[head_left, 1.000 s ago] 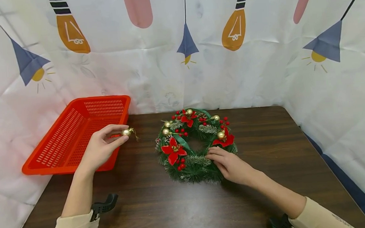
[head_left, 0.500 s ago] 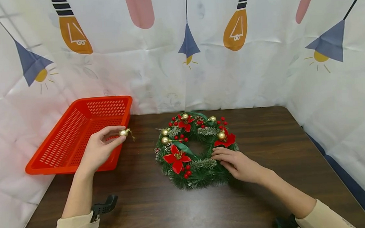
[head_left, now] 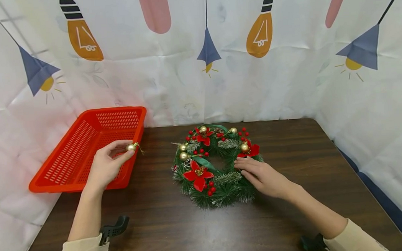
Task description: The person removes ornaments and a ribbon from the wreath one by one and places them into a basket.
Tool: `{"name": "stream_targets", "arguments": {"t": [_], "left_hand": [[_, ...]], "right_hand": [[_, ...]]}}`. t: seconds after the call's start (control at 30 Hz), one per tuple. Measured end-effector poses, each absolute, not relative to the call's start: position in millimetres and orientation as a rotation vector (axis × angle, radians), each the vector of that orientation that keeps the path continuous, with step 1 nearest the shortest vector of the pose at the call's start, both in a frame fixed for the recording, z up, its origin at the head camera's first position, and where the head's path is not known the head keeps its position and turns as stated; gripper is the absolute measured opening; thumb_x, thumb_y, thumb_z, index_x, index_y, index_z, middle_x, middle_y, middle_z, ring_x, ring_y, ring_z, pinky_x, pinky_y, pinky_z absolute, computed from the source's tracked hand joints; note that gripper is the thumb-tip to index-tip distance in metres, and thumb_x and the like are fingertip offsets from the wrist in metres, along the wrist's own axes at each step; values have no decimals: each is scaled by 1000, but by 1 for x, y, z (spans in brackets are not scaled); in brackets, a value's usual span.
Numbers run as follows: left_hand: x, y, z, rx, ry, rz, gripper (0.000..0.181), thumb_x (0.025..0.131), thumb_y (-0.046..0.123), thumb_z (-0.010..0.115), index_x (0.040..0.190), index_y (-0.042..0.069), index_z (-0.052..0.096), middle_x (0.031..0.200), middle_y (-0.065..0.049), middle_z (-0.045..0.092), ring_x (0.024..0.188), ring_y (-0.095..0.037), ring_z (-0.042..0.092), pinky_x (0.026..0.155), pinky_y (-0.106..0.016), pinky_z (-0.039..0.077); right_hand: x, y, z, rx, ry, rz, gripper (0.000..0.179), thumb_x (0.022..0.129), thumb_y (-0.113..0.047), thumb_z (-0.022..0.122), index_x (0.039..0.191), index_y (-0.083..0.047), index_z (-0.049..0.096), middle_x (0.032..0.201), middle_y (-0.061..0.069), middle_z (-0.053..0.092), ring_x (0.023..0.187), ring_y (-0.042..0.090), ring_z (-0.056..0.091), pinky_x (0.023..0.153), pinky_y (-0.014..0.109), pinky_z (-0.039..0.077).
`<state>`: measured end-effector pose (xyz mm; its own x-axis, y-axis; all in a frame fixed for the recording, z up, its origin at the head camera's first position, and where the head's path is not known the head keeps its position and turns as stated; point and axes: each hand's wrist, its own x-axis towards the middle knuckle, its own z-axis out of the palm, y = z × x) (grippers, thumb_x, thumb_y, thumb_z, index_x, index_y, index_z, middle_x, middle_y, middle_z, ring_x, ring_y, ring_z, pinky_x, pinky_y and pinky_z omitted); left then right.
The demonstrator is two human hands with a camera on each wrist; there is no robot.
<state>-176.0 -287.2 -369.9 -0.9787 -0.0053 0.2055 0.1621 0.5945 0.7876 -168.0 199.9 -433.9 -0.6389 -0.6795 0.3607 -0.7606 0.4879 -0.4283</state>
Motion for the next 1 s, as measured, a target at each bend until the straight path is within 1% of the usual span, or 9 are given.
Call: {"name": "stream_targets", "arguments": {"t": [0.1,0.2,0.3,0.43,0.53,0.8,0.9,1.0], "left_hand": [[-177,-292,-371,-80,-2635,-1300,44,100,40,68,136,14,66,125,-8,65,109,-11,58,83,-13,49],[-179,-298,-373,-13,-2629,-1284,46,100,40,68,136,12,65,126,-9,64,109,-13,58,80,-13,50],[-179,-303,-375,60,-2636,-1243,46,101,41,67,137,11,65,126,-12,65,108,-20,60,74,-15,51],[-179,-307,-377,123,-2670,-1161,46,102,41,64,136,10,65,125,-16,65,111,-35,61,66,-24,51],[-179,-310,-378,130,-2710,-1129,45,102,40,64,135,9,65,126,-18,64,115,-41,60,65,-27,50],[-181,-315,-381,124,-2754,-1114,44,103,39,64,134,8,65,128,-19,64,115,-42,61,68,-27,50],[-182,-316,-382,118,-2765,-1097,43,103,36,64,134,7,65,127,-21,65,113,-41,63,67,-29,49],[-183,-316,-382,97,-2780,-1080,43,102,34,66,134,5,65,125,-22,66,110,-41,64,67,-30,51]], "right_hand": [[-161,195,-431,1232,-2597,831,36,105,-17,61,138,-4,63,147,12,56,141,29,46,112,51,40],[-155,189,-430,1241,-2573,791,38,104,-22,63,138,-5,63,147,9,55,139,27,48,109,50,44],[-152,183,-430,1257,-2546,761,38,104,-24,64,138,-6,64,145,7,57,136,27,51,109,51,43],[-150,179,-432,1257,-2531,715,37,103,-26,64,135,-6,66,140,9,60,132,28,54,112,53,40],[-150,178,-434,1247,-2529,693,38,103,-26,65,134,-5,66,138,10,62,131,29,56,111,53,41],[-149,178,-438,1231,-2553,678,38,101,-24,68,133,-4,66,136,11,63,130,28,56,111,51,41],[-149,178,-438,1219,-2563,664,38,100,-24,69,134,-5,66,136,11,63,131,29,56,111,50,41],[-149,178,-438,1212,-2557,654,38,100,-23,70,133,-5,67,136,12,62,130,29,56,113,51,38]]}}
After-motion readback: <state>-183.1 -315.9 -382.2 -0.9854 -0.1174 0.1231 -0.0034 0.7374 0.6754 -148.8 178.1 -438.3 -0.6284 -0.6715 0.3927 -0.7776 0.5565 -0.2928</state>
